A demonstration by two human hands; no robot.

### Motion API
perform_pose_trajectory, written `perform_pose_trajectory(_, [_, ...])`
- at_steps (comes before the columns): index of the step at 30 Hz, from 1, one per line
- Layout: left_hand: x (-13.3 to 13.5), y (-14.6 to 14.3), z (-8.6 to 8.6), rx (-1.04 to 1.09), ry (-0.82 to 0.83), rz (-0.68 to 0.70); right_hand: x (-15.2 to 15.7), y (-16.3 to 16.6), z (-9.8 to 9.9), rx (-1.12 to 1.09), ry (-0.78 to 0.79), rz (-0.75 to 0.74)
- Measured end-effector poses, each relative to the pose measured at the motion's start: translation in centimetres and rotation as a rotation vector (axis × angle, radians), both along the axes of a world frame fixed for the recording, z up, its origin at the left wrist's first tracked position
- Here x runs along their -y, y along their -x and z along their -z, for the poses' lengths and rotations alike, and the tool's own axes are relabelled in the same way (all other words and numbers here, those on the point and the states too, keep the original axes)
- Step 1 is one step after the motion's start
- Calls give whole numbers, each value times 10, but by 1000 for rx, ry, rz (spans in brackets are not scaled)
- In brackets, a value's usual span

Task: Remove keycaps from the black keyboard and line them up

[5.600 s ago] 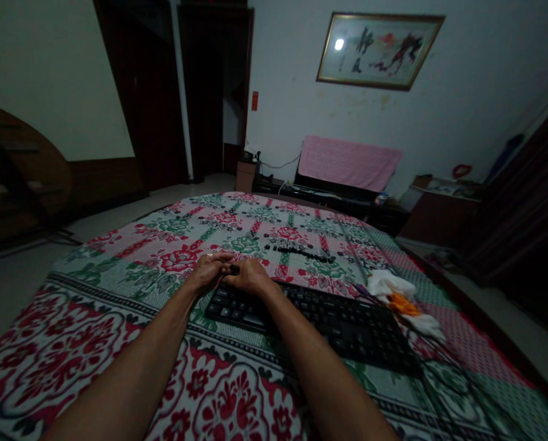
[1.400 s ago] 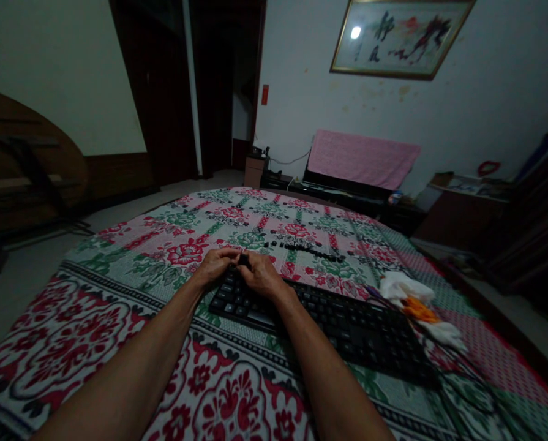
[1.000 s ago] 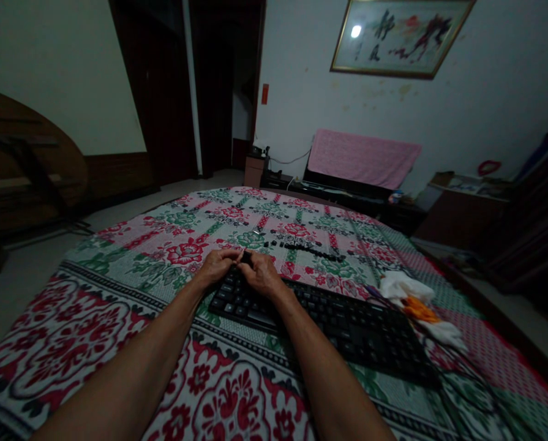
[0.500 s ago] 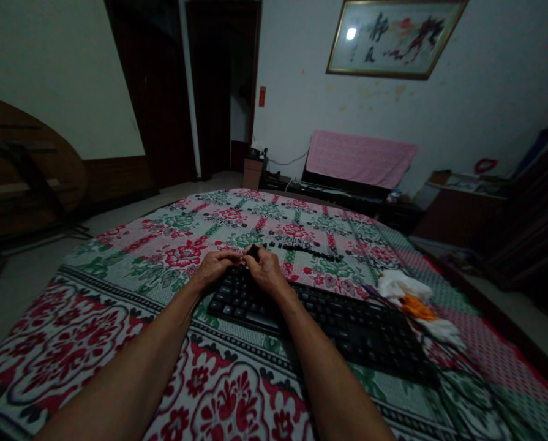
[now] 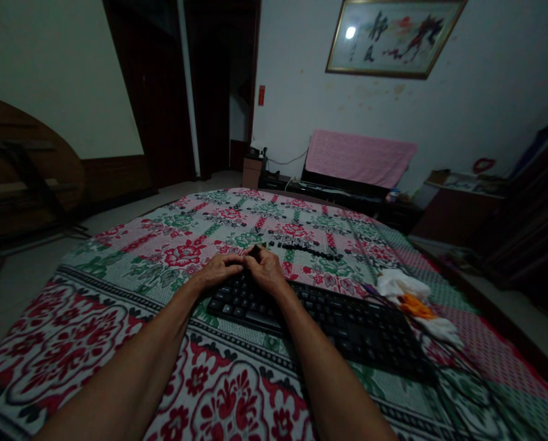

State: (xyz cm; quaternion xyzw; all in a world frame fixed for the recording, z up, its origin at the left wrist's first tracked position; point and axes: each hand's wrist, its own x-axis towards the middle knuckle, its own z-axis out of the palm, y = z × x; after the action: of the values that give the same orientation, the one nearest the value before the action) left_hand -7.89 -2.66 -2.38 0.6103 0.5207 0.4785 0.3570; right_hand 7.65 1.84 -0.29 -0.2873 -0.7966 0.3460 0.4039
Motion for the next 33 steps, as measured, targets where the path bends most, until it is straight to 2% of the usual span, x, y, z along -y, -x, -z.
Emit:
perform_pose_trajectory(3, [-1,0,2,-57,-1,15,-1,0,1,-22,46,24])
perform_pose_trajectory(8, [0,-1,2,-101,46,-33,-7,-2,2,-174,226,131])
perform_pose_trajectory(13, [3,-2,-2,-22,45,-88,-15,-4,6,-186,299,151])
perform_pose_trajectory(15, [3,-2,-3,28,17,-89,-14,-6,6,-129,230,161])
perform_pose_trajectory(19, [0,-1,-2,110,21,-78,-6,-8,-2,103,-39,258])
perform_pose_trajectory(22, [-2,0,-1,201,51,-49,1,-8,-4,219,-143,244])
perform_pose_trajectory(26, [-4,1,-1,314,39,6,3,-7,-1,261,-302,171])
perform_pose_trajectory(28, [-5,1,0,317,44,-20,4,-7,2,270,-367,147])
perform_pose_trajectory(33, [-4,-1,0,250,86,-77,6,-5,4,284,-431,205])
